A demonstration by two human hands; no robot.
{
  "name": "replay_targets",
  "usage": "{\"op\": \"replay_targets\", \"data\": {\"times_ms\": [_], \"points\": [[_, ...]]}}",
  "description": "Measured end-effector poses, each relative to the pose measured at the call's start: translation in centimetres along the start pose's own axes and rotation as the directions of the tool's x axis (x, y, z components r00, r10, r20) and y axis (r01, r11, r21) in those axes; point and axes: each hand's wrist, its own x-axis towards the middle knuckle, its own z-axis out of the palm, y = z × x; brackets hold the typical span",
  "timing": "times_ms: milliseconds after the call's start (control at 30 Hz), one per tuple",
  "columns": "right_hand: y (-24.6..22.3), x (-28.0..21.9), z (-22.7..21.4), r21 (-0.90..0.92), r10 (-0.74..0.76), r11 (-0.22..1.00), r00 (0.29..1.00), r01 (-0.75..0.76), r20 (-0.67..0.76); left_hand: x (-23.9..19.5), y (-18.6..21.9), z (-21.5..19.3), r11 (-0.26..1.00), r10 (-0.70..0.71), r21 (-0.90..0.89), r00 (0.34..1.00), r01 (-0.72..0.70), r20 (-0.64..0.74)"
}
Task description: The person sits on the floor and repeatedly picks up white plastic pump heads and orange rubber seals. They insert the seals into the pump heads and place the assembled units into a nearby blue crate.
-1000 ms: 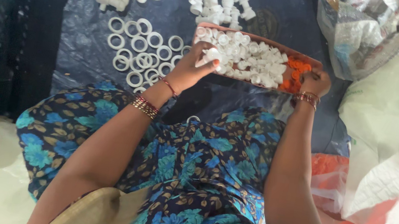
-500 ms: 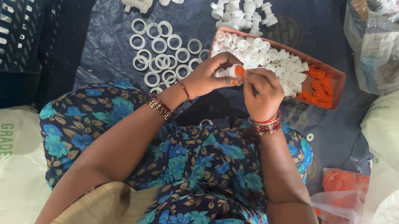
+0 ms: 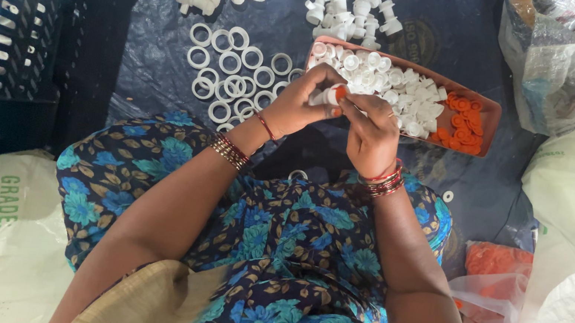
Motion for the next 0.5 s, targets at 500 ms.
{"op": "replay_targets", "data": {"times_ms": [500], "points": [[20.5,-9.6,1.2,-0.112,0.689,0.724,0.723,-0.681,0.062,-0.5,-0.8,0.2,0.979,0.029,0.206,0.995,-0.009,-0.093]]}}
